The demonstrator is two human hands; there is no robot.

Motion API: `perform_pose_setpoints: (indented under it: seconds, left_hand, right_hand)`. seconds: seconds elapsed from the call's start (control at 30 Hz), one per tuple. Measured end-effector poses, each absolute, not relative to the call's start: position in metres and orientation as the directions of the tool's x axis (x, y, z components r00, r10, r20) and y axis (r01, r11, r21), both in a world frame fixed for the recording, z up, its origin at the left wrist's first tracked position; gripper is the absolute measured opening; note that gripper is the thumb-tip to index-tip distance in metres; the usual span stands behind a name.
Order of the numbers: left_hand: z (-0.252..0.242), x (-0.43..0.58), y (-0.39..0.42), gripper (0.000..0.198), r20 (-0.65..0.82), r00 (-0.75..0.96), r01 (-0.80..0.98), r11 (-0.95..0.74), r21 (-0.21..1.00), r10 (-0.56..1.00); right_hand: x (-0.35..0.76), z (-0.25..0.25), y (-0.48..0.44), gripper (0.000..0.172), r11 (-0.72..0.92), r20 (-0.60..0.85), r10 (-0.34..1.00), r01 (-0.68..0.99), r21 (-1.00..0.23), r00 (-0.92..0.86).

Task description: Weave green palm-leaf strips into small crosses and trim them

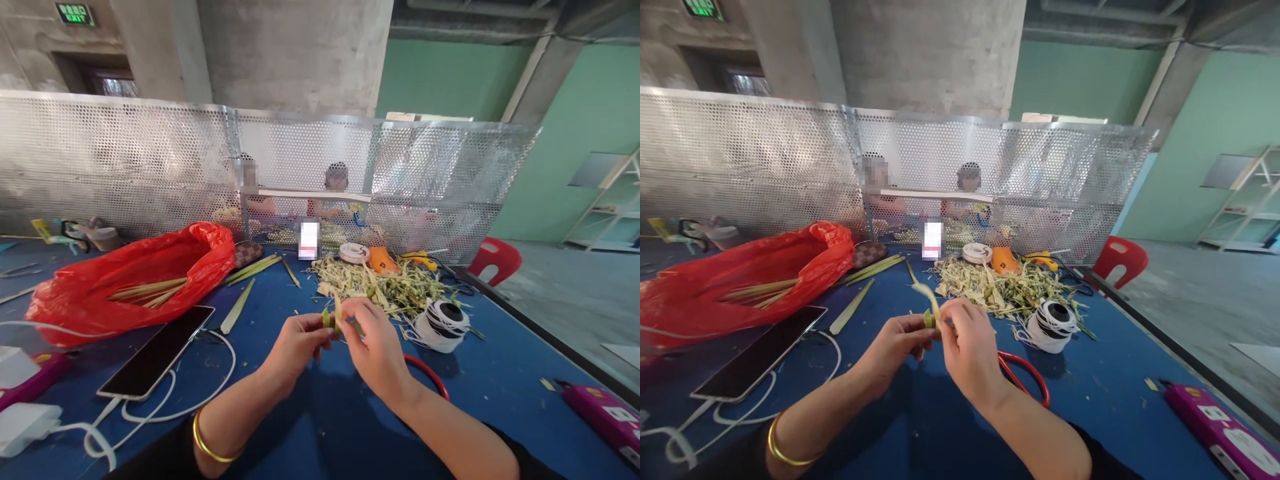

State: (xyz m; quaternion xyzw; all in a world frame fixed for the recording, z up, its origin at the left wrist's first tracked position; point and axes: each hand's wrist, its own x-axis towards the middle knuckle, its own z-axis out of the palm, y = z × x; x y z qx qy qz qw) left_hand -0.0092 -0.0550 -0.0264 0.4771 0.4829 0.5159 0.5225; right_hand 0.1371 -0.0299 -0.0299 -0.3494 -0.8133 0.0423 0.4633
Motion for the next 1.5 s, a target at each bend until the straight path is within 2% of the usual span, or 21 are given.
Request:
perform_pose_setpoints:
  seconds: [0.07, 0.17, 0.3, 0.47, 0.57, 0.63, 0.7, 0.77, 0.83, 0.97, 1.07, 1.17, 1.23, 1.33, 1.4, 1.5]
  left_hand:
    - [-0.026, -0.009, -0.055, 0.02, -0.033, 0.01, -0.066, 0.033, 0.997, 0.999]
    - [-0.024, -0.007, -0.057, 0.025, -0.054, 0.009, -0.059, 0.055, 0.997, 0.998]
    - [-0.02, -0.003, -0.061, 0.025, -0.022, -0.016, 0.004, 0.022, 1.0, 1.0]
    - [-0.025, -0.001, -0.059, 0.027, 0.022, -0.099, 0.067, -0.016, 0.998, 0.995]
    - [-0.027, -0.003, -0.057, 0.03, 0.021, -0.168, 0.051, -0.013, 0.999, 0.986]
    - [-0.025, -0.004, -0.057, 0.029, 0.008, -0.192, 0.008, -0.007, 1.0, 0.981]
    - [-0.022, -0.006, -0.057, 0.029, 0.003, -0.215, -0.035, -0.011, 0.999, 0.977]
    - [-0.02, -0.007, -0.056, 0.029, 0.013, -0.238, -0.059, -0.027, 0.998, 0.971]
    - [-0.02, -0.007, -0.055, 0.029, 0.024, -0.233, -0.07, -0.041, 0.997, 0.972]
    - [-0.023, -0.009, -0.053, 0.026, 0.038, -0.217, -0.054, -0.051, 0.997, 0.975]
    - [-0.024, -0.01, -0.053, 0.023, 0.038, -0.224, -0.032, -0.046, 0.998, 0.974]
    - [-0.022, -0.01, -0.054, 0.021, 0.009, -0.224, -0.049, -0.02, 0.999, 0.975]
    - [-0.021, -0.009, -0.055, 0.021, -0.005, -0.202, -0.063, -0.008, 0.998, 0.979]
    - [-0.021, -0.008, -0.055, 0.02, -0.007, -0.164, -0.066, -0.004, 0.998, 0.986]
    - [-0.024, -0.008, -0.055, 0.018, -0.007, -0.143, -0.069, -0.003, 0.998, 0.99]
    - [-0.03, -0.008, -0.052, 0.018, -0.022, -0.107, -0.09, 0.012, 0.996, 0.994]
  right_hand:
    - [0.138, -0.031, -0.026, 0.009, 0.625, 0.609, 0.751, 0.571, -0.532, -0.254]
    - [0.138, -0.032, -0.022, 0.011, 0.533, 0.517, 0.825, 0.617, -0.578, -0.228]
    - [0.137, -0.031, -0.022, 0.011, 0.515, 0.493, 0.838, 0.632, -0.578, -0.233]
    - [0.135, -0.033, -0.022, 0.015, 0.476, 0.407, 0.878, 0.55, -0.687, -0.251]
    - [0.134, -0.032, -0.02, 0.017, 0.447, 0.369, 0.894, 0.481, -0.754, -0.252]
    - [0.138, -0.027, -0.019, 0.013, 0.457, 0.37, 0.889, 0.467, -0.757, -0.27]
    - [0.145, -0.018, -0.018, 0.009, 0.495, 0.361, 0.864, 0.465, -0.734, -0.351]
    - [0.154, -0.008, -0.018, 0.015, 0.532, 0.307, 0.819, 0.441, -0.723, -0.485]
    - [0.162, 0.002, -0.017, 0.018, 0.505, 0.242, 0.792, 0.379, -0.775, -0.56]
    - [0.17, 0.01, -0.015, 0.018, 0.261, 0.106, 0.767, 0.157, -0.952, -0.632]
    - [0.167, 0.007, -0.015, 0.017, 0.041, -0.003, 0.76, 0.052, -0.998, -0.649]
    - [0.162, 0.005, -0.016, 0.015, 0.076, 0.048, 0.774, 0.018, -0.997, -0.631]
    - [0.158, 0.005, -0.018, 0.011, 0.221, 0.182, 0.81, 0.003, -0.975, -0.557]
    - [0.154, 0.003, -0.019, 0.015, 0.403, 0.384, 0.831, -0.041, -0.914, -0.402]
    - [0.152, 0.001, -0.019, 0.016, 0.411, 0.422, 0.852, -0.104, -0.906, -0.311]
    - [0.151, -0.002, -0.019, 0.02, 0.333, 0.367, 0.898, -0.172, -0.927, -0.241]
